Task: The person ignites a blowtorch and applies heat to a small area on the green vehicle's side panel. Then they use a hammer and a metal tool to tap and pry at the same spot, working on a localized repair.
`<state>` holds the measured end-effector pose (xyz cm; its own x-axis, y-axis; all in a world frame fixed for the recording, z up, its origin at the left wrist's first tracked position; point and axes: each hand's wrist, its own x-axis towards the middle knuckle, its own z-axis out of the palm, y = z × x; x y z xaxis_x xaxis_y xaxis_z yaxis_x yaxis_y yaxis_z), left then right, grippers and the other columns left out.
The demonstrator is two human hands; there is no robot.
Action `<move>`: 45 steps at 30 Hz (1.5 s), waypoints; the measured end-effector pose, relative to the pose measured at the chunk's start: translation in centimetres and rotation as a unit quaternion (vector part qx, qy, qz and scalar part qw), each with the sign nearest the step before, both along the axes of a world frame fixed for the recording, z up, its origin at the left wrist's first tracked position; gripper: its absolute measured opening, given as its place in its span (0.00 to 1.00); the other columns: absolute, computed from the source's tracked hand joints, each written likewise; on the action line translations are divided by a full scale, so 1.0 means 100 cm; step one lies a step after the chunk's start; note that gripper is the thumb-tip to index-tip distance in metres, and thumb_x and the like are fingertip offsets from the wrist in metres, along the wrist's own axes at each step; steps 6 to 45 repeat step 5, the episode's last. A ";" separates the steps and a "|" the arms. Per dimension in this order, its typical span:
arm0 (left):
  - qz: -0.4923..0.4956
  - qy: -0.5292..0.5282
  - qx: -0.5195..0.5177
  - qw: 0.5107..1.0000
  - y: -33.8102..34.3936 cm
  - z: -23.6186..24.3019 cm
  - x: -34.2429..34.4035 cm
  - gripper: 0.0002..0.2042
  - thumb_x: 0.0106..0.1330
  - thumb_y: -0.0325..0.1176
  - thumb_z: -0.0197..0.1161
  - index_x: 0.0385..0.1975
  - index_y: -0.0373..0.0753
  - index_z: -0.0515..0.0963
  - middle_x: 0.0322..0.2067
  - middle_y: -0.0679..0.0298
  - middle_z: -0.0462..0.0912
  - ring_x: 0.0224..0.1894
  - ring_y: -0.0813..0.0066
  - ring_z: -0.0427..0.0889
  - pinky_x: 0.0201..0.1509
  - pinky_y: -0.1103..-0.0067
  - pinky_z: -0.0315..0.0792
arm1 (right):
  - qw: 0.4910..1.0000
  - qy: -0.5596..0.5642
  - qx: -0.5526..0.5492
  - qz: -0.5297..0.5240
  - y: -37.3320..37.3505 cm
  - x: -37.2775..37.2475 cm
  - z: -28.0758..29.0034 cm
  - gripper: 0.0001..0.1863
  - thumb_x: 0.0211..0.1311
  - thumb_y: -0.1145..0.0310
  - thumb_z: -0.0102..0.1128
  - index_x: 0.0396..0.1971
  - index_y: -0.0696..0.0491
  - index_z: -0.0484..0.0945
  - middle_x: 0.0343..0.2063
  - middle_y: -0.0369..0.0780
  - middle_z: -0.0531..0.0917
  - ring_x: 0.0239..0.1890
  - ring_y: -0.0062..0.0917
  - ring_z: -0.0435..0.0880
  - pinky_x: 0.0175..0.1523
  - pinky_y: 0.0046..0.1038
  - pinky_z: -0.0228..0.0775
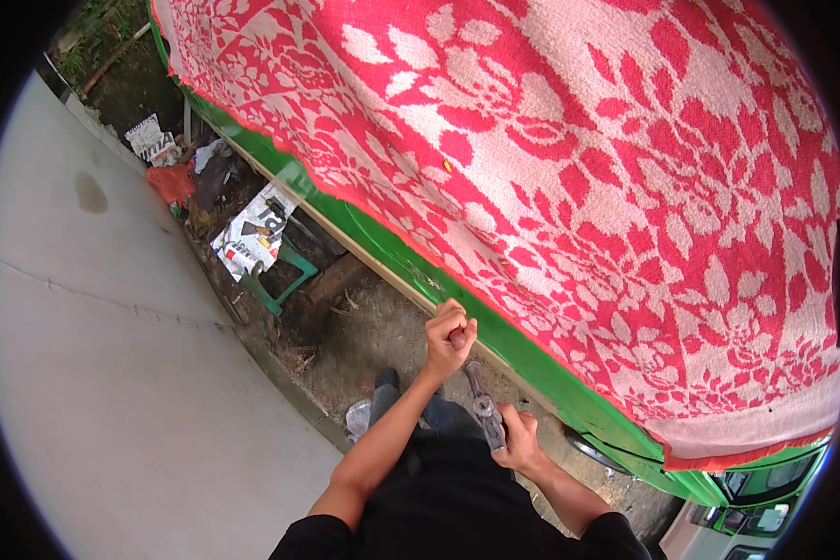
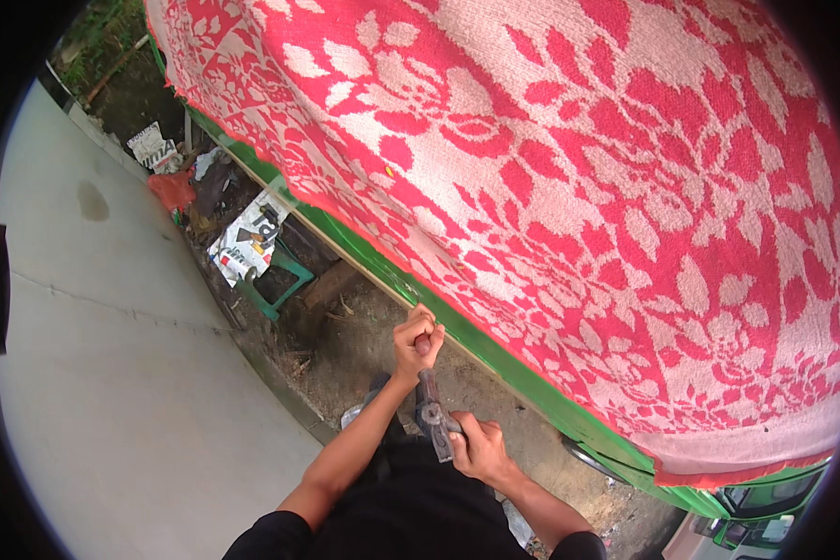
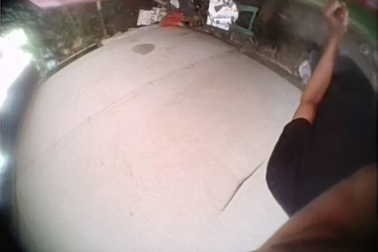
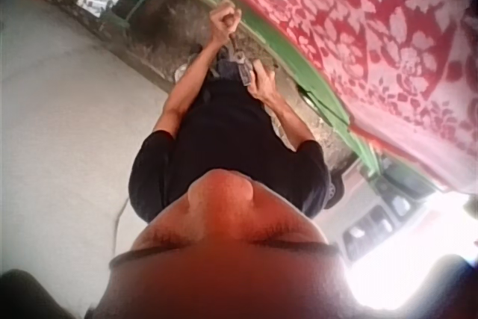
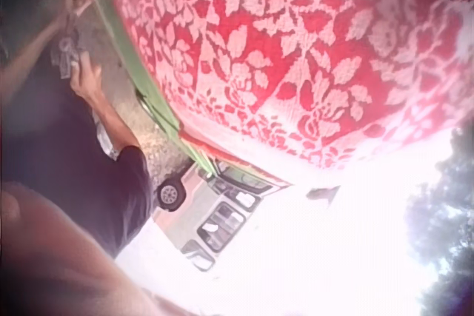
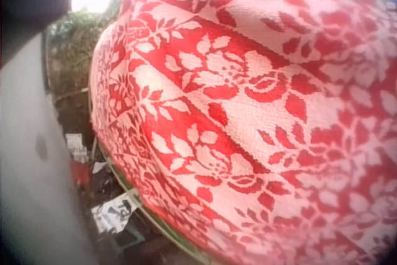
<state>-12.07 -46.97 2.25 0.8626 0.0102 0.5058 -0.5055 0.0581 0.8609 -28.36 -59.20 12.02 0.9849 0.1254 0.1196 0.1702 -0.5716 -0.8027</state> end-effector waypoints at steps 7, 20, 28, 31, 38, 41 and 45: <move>-0.017 -0.054 0.023 0.998 -0.004 0.013 -0.009 0.16 0.56 0.19 0.66 0.15 0.38 0.63 0.17 0.62 0.64 0.26 0.62 0.69 0.40 0.69 0.64 | 0.999 0.028 0.002 -0.017 -0.002 -0.003 -0.004 0.10 0.65 0.72 0.56 0.45 0.57 0.76 0.19 0.46 0.79 0.21 0.44 0.83 0.28 0.39 0.74; -0.017 -0.054 0.023 0.998 -0.004 0.013 -0.009 0.16 0.56 0.19 0.66 0.15 0.38 0.63 0.17 0.62 0.64 0.26 0.62 0.69 0.40 0.69 0.64 | 0.999 0.028 0.002 -0.017 -0.002 -0.003 -0.004 0.10 0.65 0.72 0.56 0.45 0.57 0.76 0.19 0.46 0.79 0.21 0.44 0.83 0.28 0.39 0.74; -0.017 -0.054 0.023 0.998 -0.004 0.013 -0.009 0.16 0.56 0.19 0.66 0.15 0.38 0.63 0.17 0.62 0.64 0.26 0.62 0.69 0.40 0.69 0.64 | 0.999 0.028 0.002 -0.017 -0.002 -0.003 -0.004 0.10 0.65 0.72 0.56 0.45 0.57 0.76 0.19 0.46 0.79 0.21 0.44 0.83 0.28 0.39 0.74; -0.017 -0.054 0.023 0.998 -0.004 0.013 -0.009 0.16 0.56 0.19 0.66 0.15 0.38 0.63 0.17 0.62 0.64 0.26 0.62 0.69 0.40 0.69 0.64 | 0.999 0.028 0.002 -0.017 -0.002 -0.003 -0.004 0.10 0.65 0.72 0.56 0.45 0.57 0.76 0.19 0.46 0.79 0.21 0.44 0.83 0.28 0.39 0.74; -0.017 -0.054 0.023 0.998 -0.004 0.013 -0.009 0.16 0.56 0.19 0.66 0.15 0.38 0.63 0.17 0.62 0.64 0.26 0.62 0.69 0.40 0.69 0.64 | 0.999 0.028 0.002 -0.017 -0.002 -0.003 -0.004 0.10 0.65 0.72 0.56 0.45 0.57 0.76 0.19 0.46 0.79 0.21 0.44 0.83 0.28 0.39 0.74; -0.017 -0.054 0.023 0.998 -0.004 0.013 -0.009 0.16 0.56 0.19 0.66 0.15 0.38 0.63 0.17 0.62 0.64 0.26 0.62 0.69 0.40 0.69 0.64 | 0.999 0.028 0.002 -0.017 -0.002 -0.003 -0.004 0.10 0.65 0.72 0.56 0.45 0.57 0.76 0.19 0.46 0.79 0.21 0.44 0.83 0.28 0.39 0.74; -0.017 -0.054 0.023 0.998 -0.004 0.013 -0.009 0.16 0.56 0.19 0.66 0.15 0.38 0.63 0.17 0.62 0.64 0.26 0.62 0.69 0.40 0.69 0.64 | 0.999 0.028 0.002 -0.017 -0.002 -0.003 -0.004 0.10 0.65 0.72 0.56 0.45 0.57 0.76 0.19 0.46 0.79 0.21 0.44 0.83 0.28 0.39 0.74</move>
